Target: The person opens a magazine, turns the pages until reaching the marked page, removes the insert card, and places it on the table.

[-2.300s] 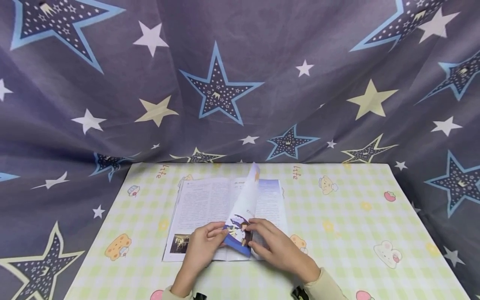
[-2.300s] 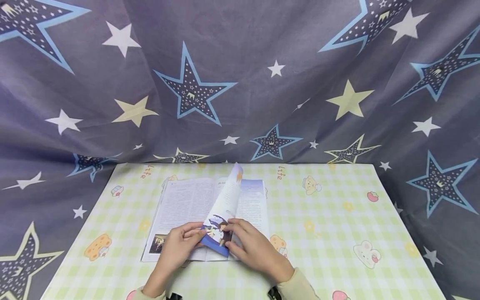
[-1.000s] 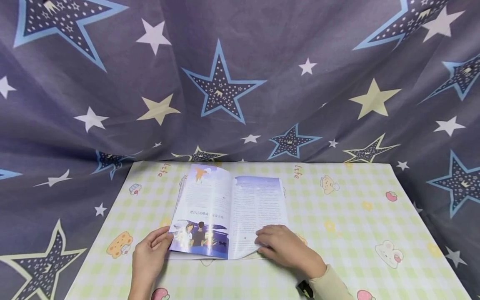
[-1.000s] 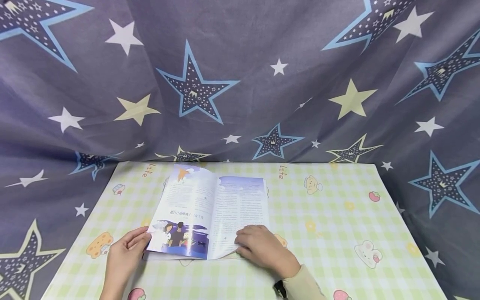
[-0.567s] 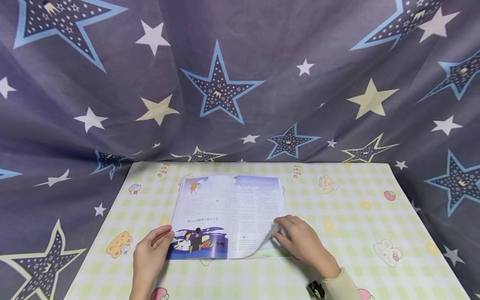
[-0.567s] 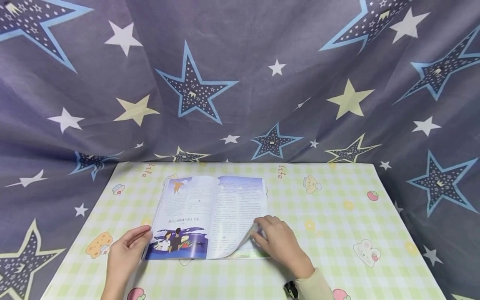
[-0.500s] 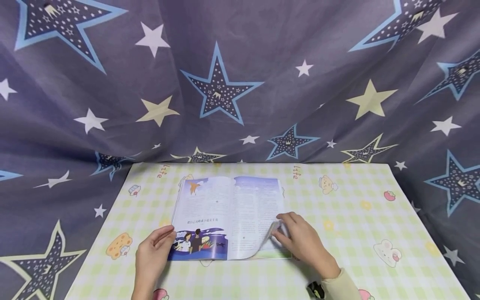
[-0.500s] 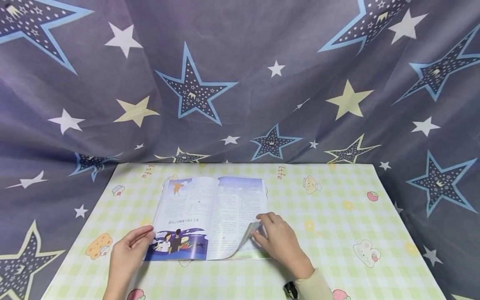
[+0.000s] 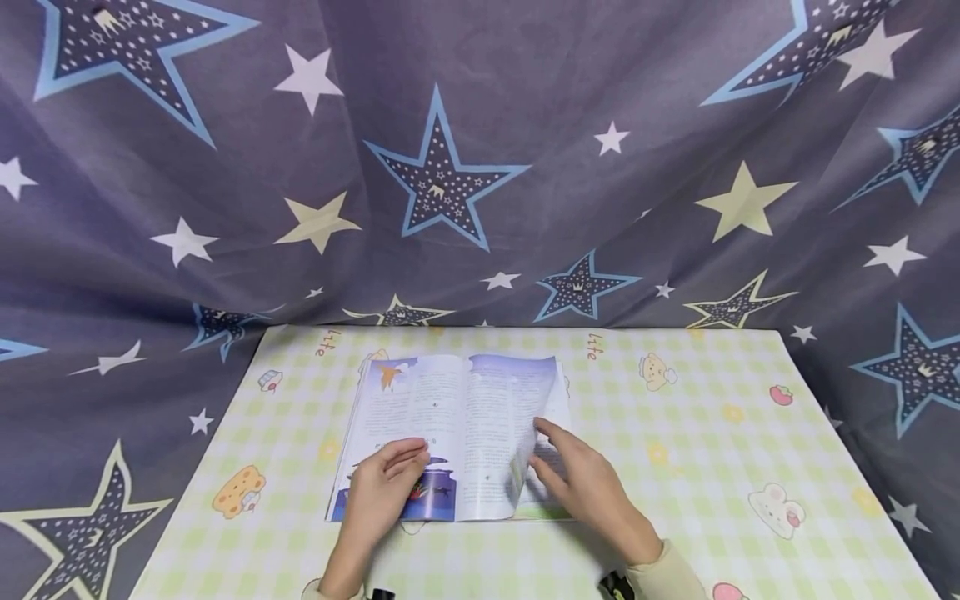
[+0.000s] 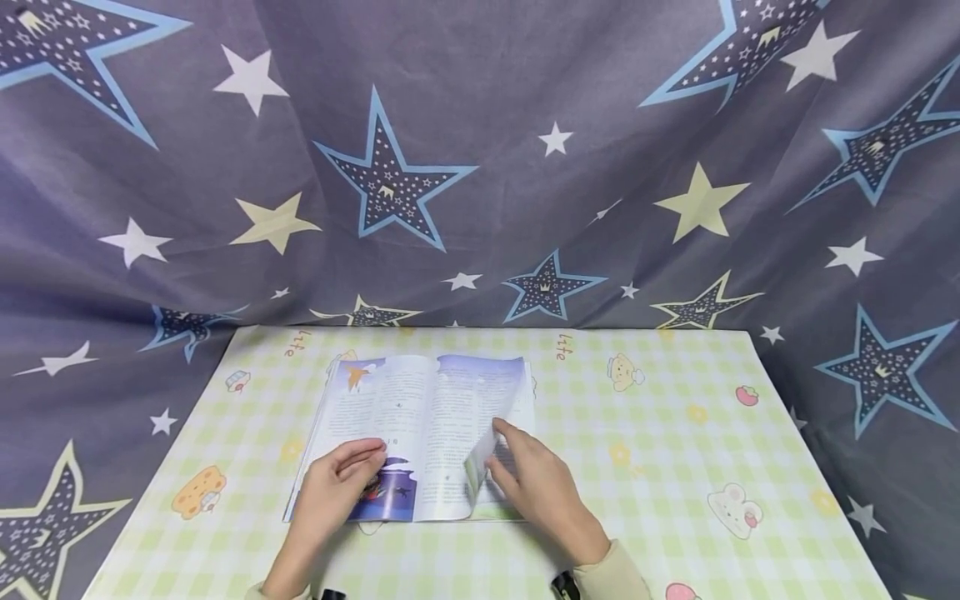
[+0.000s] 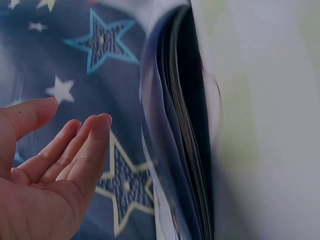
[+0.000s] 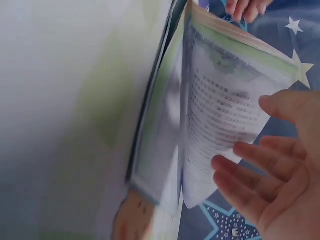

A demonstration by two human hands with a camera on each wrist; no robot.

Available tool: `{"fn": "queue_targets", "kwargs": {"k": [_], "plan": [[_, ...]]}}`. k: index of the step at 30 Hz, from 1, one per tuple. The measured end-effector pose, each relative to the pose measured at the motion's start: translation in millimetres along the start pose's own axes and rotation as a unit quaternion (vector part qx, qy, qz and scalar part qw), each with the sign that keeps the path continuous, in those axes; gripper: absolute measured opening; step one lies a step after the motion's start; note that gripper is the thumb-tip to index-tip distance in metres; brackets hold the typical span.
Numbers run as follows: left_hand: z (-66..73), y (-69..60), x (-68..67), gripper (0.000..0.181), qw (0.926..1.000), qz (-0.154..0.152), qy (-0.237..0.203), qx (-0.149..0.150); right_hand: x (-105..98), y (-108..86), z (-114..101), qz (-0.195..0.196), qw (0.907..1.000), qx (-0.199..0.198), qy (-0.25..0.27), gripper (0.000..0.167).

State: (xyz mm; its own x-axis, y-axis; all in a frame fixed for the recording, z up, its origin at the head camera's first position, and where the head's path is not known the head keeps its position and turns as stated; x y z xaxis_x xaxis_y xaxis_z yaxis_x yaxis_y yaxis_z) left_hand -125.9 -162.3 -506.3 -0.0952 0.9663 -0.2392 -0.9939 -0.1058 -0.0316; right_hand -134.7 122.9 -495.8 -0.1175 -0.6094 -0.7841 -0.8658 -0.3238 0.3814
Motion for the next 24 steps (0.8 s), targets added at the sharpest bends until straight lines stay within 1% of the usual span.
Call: {"fn": "queue_targets", "kwargs": {"k": [3,6,9,12,15,17,20,22,24], "plan": [[5.7,-0.3,15.0,0.029,0.9994,-0.025,-0.015,0.015,1.9,3.1,-8.6,0.001,0.9986,-0.043,0.030,0.050],[9.9,-0.6,26.8,0.033,0.9987,-0.041,-0.020,0.021,5.1,5.9,-15.7,-0.014,0.9956,-0.068,0.062,0.045],[12.9,-0.8,36.5,0.038,0.9979,-0.057,-0.020,0.023,9.5,8.1,-21.3,-0.036,0.9932,-0.072,0.084,0.042],[15.5,-1.3,44.9,0.042,0.9962,-0.082,-0.014,0.027,14.0,9.8,-25.9,-0.055,0.9916,-0.067,0.096,0.042],[17.5,-1.6,51.2,0.045,0.9942,-0.102,-0.003,0.032,17.5,10.9,-30.0,-0.067,0.9899,-0.066,0.106,0.041],[17.5,-1.2,52.9,0.042,0.9937,-0.107,-0.001,0.032,18.8,11.6,-32.5,-0.069,0.9890,-0.068,0.111,0.040],[17.4,-0.1,50.1,0.036,0.9946,-0.099,0.000,0.029,19.4,12.8,-35.1,-0.068,0.9883,-0.073,0.115,0.038],[16.6,0.7,44.8,0.032,0.9961,-0.086,-0.005,0.022,19.3,13.2,-35.8,-0.067,0.9884,-0.075,0.113,0.038],[15.1,1.9,36.5,0.029,0.9977,-0.066,-0.003,0.014,19.6,13.1,-35.0,-0.072,0.9889,-0.071,0.109,0.039]]}}
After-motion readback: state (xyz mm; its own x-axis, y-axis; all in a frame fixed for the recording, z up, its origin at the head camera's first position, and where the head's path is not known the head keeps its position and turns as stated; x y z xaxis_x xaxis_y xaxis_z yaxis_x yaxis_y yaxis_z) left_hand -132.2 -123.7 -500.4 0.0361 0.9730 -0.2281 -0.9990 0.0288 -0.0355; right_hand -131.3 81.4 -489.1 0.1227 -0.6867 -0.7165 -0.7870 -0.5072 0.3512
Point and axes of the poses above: each hand's wrist, its own y-axis towards the middle knuckle, its own x-axis out of the palm, z = x × y, the point moved 5 cm from there along y, towards the middle knuckle, and after that the axes turned 1 degree about x, right-handed, at the moved point
